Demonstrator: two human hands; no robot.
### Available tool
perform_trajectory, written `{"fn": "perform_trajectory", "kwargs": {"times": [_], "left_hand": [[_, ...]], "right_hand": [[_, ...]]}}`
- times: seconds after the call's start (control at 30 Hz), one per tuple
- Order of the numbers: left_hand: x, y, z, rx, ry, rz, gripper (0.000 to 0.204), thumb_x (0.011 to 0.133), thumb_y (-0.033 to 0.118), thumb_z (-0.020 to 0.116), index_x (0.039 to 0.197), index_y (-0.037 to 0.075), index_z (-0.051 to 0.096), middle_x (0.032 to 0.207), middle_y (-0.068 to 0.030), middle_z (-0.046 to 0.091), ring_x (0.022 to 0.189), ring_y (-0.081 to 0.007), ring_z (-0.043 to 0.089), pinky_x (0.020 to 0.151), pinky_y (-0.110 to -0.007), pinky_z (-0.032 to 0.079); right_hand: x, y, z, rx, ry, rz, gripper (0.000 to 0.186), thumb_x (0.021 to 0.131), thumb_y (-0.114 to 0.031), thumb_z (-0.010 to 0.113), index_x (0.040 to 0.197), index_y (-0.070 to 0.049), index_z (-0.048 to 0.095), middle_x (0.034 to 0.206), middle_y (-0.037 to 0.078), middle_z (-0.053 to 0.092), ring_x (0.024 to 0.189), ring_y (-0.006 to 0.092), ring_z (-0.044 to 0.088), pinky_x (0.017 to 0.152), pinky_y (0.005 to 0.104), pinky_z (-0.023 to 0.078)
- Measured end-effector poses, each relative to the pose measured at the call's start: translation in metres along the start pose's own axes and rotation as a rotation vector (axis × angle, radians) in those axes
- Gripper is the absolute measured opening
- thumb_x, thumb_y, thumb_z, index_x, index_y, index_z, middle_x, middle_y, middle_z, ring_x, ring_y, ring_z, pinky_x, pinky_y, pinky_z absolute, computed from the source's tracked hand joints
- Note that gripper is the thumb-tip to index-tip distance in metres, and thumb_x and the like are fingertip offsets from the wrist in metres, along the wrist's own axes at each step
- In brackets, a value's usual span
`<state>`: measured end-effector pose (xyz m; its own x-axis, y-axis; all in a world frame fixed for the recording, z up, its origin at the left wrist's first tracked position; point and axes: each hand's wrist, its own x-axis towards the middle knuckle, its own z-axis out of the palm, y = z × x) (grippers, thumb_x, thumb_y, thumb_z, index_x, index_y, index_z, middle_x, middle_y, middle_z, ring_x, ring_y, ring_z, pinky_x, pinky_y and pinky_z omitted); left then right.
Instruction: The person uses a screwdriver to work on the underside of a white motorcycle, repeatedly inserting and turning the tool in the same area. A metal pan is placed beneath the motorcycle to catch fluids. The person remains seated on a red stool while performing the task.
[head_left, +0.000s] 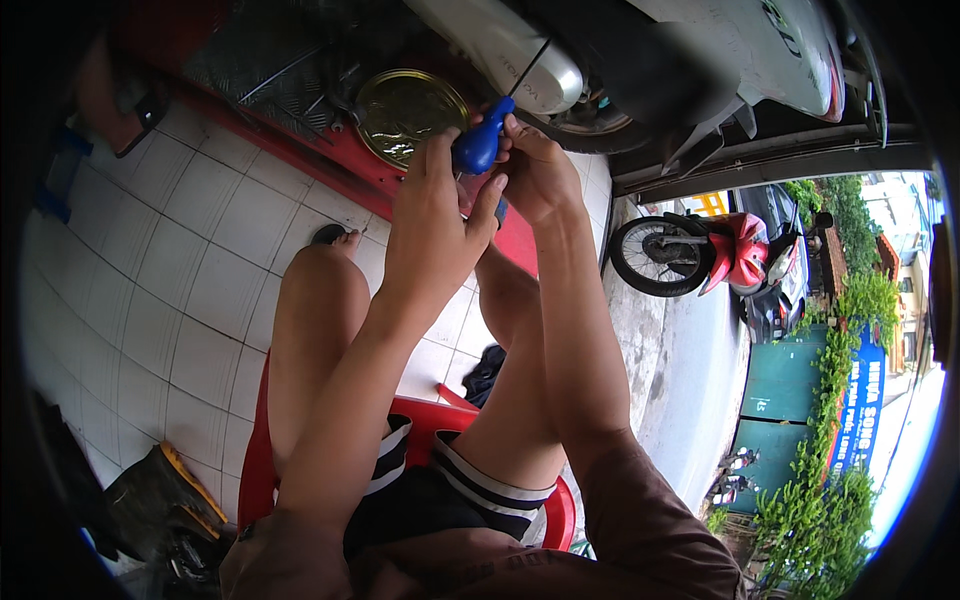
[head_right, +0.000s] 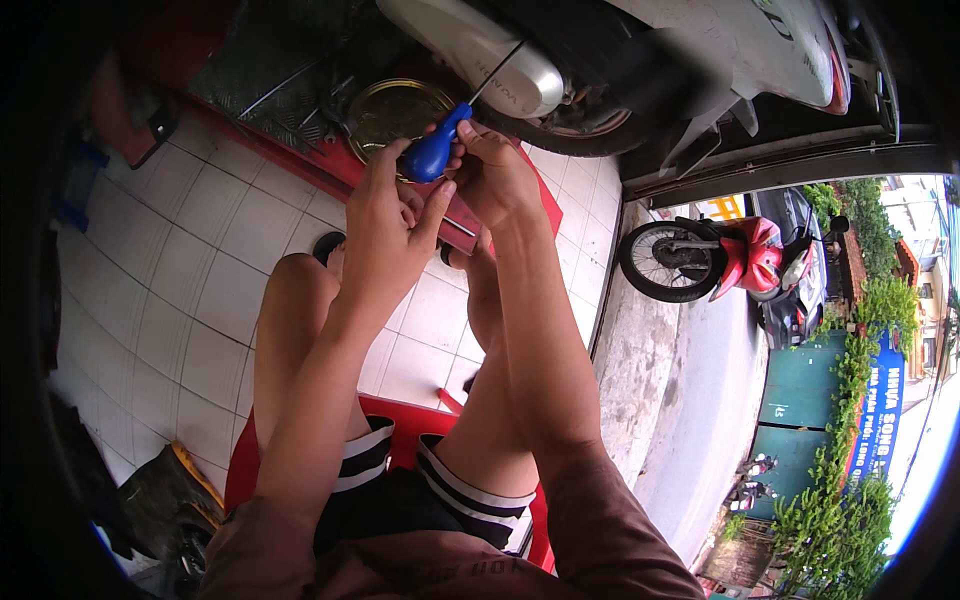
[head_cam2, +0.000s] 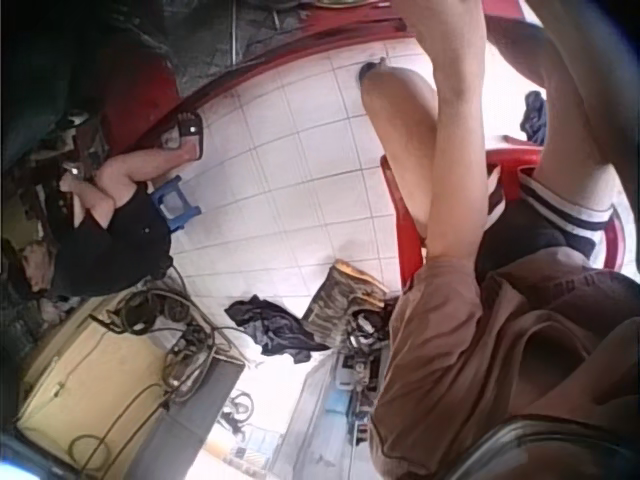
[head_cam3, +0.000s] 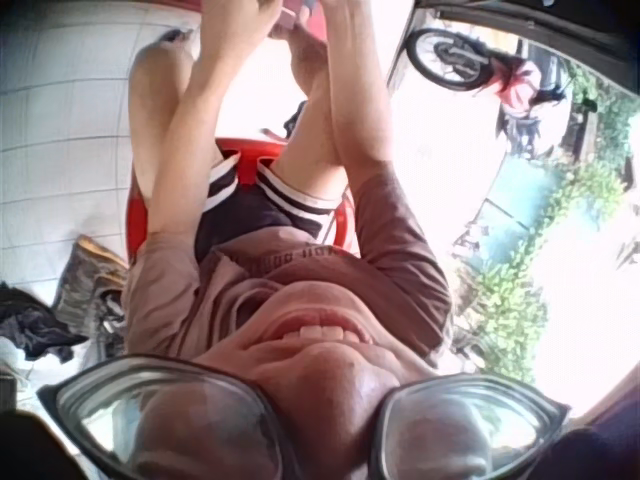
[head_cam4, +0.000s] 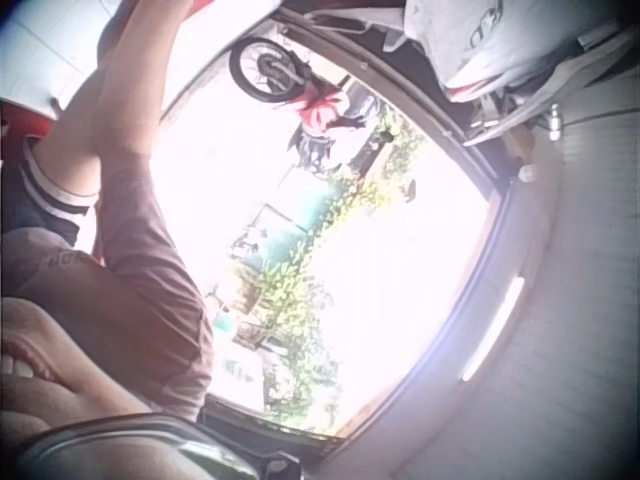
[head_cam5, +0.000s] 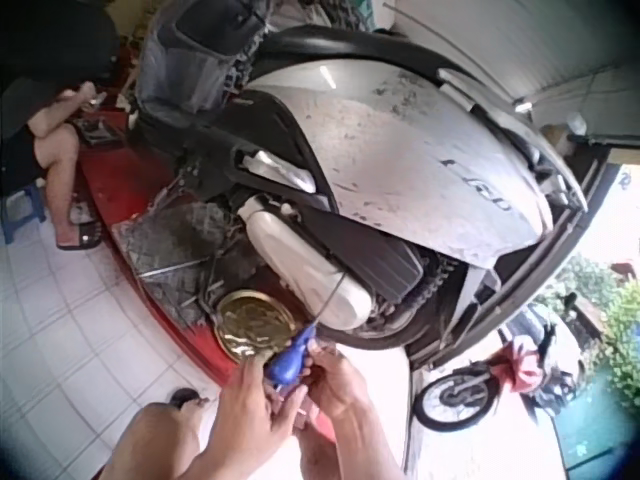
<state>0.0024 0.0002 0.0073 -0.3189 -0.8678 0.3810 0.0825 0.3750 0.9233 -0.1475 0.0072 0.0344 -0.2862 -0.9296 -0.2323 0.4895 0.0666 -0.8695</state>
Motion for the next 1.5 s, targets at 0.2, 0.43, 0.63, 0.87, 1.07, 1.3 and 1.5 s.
{"fn": "perform_trajectory", "kwargs": {"times": [0.2,0.43,0.63,0.87,1.07,1.3,1.5], "left_hand": [[0.008,0.018,0.002,0.483,-0.072,0.033,0.035,0.093,0.027,0.055,0.103,-0.006,0.051,0.092,-0.0197,0.056,0.078,-0.039,0.065,0.058,-0.043,0.053],[0.016,0.026,0.026,-0.544,0.022,-0.595,0.05,0.1,0.045,0.032,0.089,0.002,0.056,0.061,-0.0005,0.045,0.049,-0.0127,0.042,0.043,-0.027,0.032],[0.021,0.03,0.022,-0.633,-0.116,-0.792,0.051,0.101,0.045,0.03,0.083,0.004,0.054,0.058,0.0029,0.039,0.043,-0.0066,0.03,0.04,-0.023,0.021],[0.018,0.022,0.015,0.363,-0.141,0.102,0.039,0.1,0.037,0.041,0.086,0.004,0.057,0.058,0.0018,0.039,0.048,-0.0063,0.037,0.044,-0.023,0.028],[0.013,0.03,0.015,-0.893,-0.233,-0.712,0.045,0.1,0.048,0.034,0.104,0.007,0.051,0.074,0.0016,0.048,0.046,-0.0067,0.025,0.043,-0.021,0.021],[0.009,0.019,0.011,-0.095,-0.11,-0.403,0.044,0.098,0.048,0.042,0.092,0.006,0.054,0.066,0.0024,0.046,0.045,-0.005,0.037,0.041,-0.022,0.024],[0.012,0.024,0.023,-0.314,-0.139,-0.463,0.046,0.097,0.049,0.043,0.089,0.005,0.054,0.062,0.002,0.044,0.045,-0.0063,0.035,0.043,-0.022,0.024]], "right_hand": [[-0.001,-0.008,-0.001,0.044,0.055,0.007,0.018,0.093,-0.02,0.06,0.088,-0.002,0.06,0.079,0.002,0.056,0.068,0.009,0.046,0.064,0.0224,0.042],[-0.004,-0.006,0.004,0.134,-0.084,0.078,0.028,0.093,-0.031,0.06,0.097,-0.003,0.06,0.072,-0.001,0.054,0.056,0.0082,0.044,0.053,0.0231,0.04],[-0.004,-0.014,-0.013,0.036,-0.17,0.004,0.022,0.091,-0.023,0.064,0.099,-0.002,0.062,0.068,-0.002,0.053,0.058,0.0062,0.045,0.053,0.019,0.037],[-0.009,-0.015,-0.013,-0.133,-0.026,-0.025,0.023,0.085,-0.026,0.071,0.083,-0.004,0.064,0.067,-0.002,0.054,0.057,0.0065,0.049,0.051,0.0195,0.041],[-0.013,-0.013,-0.009,0.126,-0.257,0.052,0.017,0.091,-0.018,0.06,0.095,-0.002,0.063,0.076,0.001,0.059,0.062,0.0062,0.05,0.055,0.0183,0.042],[-0.001,0.003,-0.016,0.05,-0.155,0.029,0.012,0.09,-0.016,0.063,0.086,-0.005,0.061,0.069,-0.001,0.056,0.056,0.0057,0.047,0.052,0.0175,0.042],[-0.003,-0.006,-0.014,0.02,-0.079,0.03,0.015,0.09,-0.021,0.064,0.086,-0.007,0.062,0.072,-0.002,0.057,0.061,0.005,0.049,0.055,0.0179,0.042]]}}
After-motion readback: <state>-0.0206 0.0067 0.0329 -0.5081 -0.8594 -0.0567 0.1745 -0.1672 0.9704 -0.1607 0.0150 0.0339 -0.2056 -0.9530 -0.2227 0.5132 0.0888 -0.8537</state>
